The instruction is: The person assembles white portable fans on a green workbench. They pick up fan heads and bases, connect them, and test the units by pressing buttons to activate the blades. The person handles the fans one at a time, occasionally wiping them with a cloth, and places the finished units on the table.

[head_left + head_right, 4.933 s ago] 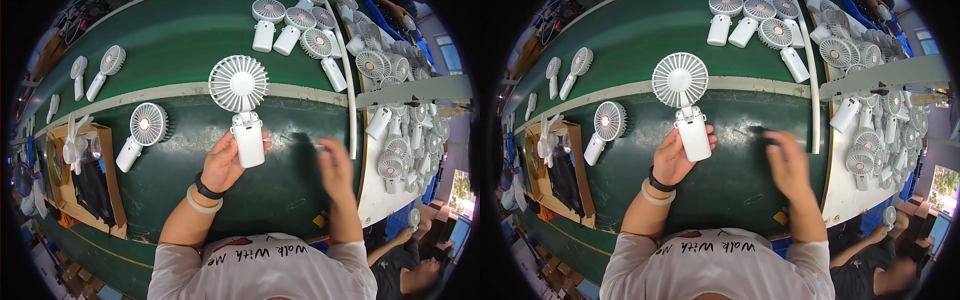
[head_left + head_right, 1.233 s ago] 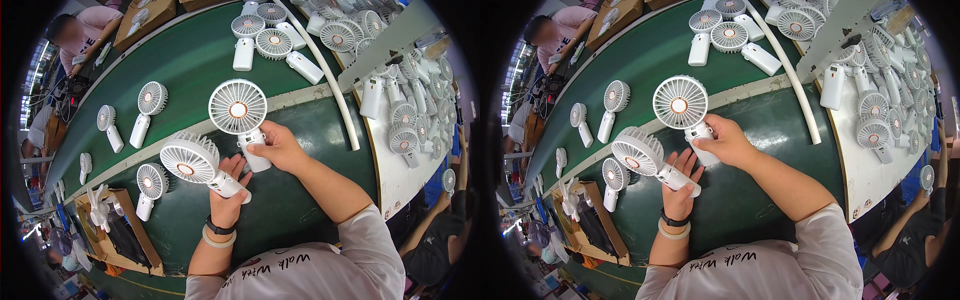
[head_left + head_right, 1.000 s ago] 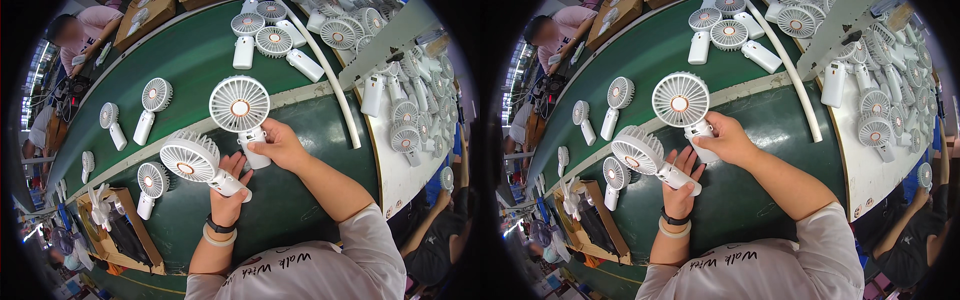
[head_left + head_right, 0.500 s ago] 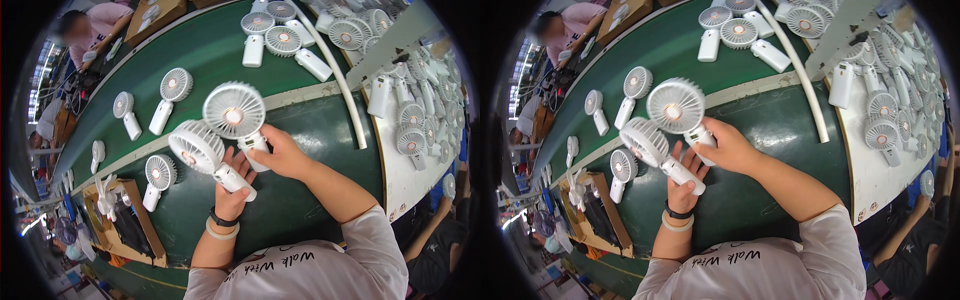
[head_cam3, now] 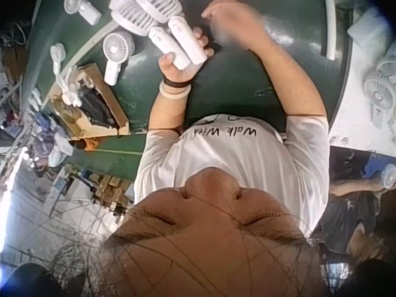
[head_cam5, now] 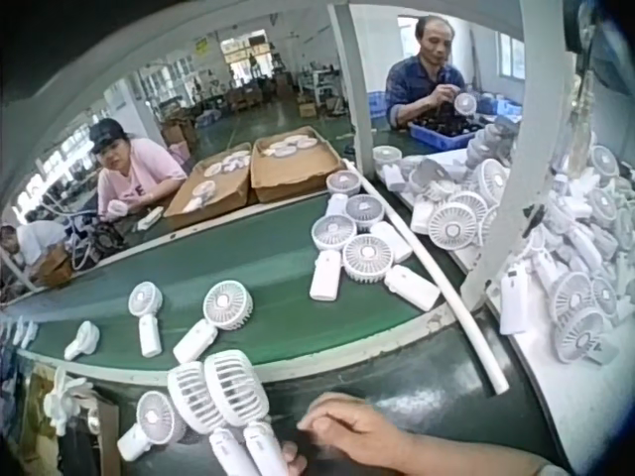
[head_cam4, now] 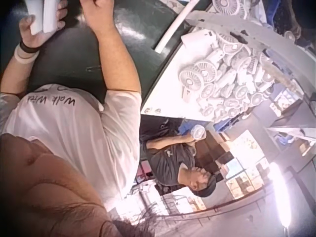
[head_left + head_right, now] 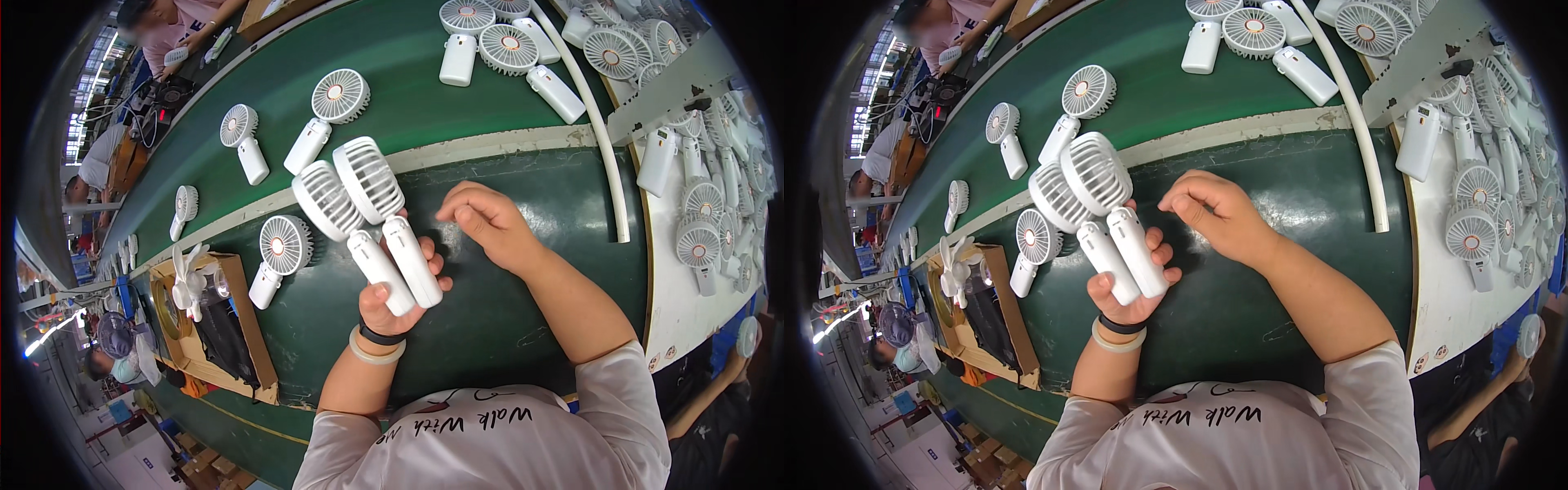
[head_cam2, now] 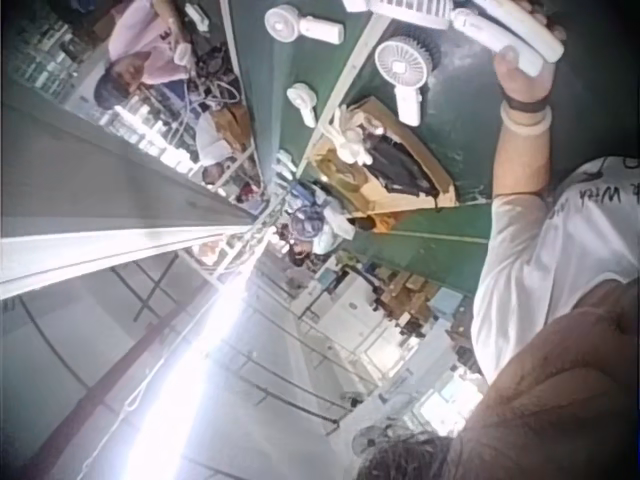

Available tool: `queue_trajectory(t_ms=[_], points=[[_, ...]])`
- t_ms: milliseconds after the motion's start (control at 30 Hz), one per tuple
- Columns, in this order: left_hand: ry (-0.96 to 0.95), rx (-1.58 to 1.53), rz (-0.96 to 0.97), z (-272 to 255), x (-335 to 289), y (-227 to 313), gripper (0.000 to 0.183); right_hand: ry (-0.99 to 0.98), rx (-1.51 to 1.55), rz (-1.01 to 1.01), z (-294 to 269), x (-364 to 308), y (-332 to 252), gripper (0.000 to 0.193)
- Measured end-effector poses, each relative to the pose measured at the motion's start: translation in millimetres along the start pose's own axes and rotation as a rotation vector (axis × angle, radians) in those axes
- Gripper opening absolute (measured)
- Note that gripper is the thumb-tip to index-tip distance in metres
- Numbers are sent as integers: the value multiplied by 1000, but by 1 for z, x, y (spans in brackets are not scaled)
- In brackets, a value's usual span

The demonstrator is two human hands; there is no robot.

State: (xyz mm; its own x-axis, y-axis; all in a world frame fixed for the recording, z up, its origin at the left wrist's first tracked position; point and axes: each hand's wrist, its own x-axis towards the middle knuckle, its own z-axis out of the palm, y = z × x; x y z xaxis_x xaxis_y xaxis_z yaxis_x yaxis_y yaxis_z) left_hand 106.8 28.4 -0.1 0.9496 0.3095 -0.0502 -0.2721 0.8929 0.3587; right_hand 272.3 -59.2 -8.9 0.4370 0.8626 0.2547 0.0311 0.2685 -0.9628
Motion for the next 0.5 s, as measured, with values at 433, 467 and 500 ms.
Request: queue_trajectory(t_ms=[433, 467, 500], points=[[274, 485, 104, -12, -5, -5, 56, -252, -705, -408, -7, 5, -31, 31], [290, 511, 74, -10, -3, -9, 61, -128, -652, -401, -8, 7, -39, 33], [265, 570, 8, -4, -1, -8, 68, -27, -538, -351, -4, 5, -49, 37]])
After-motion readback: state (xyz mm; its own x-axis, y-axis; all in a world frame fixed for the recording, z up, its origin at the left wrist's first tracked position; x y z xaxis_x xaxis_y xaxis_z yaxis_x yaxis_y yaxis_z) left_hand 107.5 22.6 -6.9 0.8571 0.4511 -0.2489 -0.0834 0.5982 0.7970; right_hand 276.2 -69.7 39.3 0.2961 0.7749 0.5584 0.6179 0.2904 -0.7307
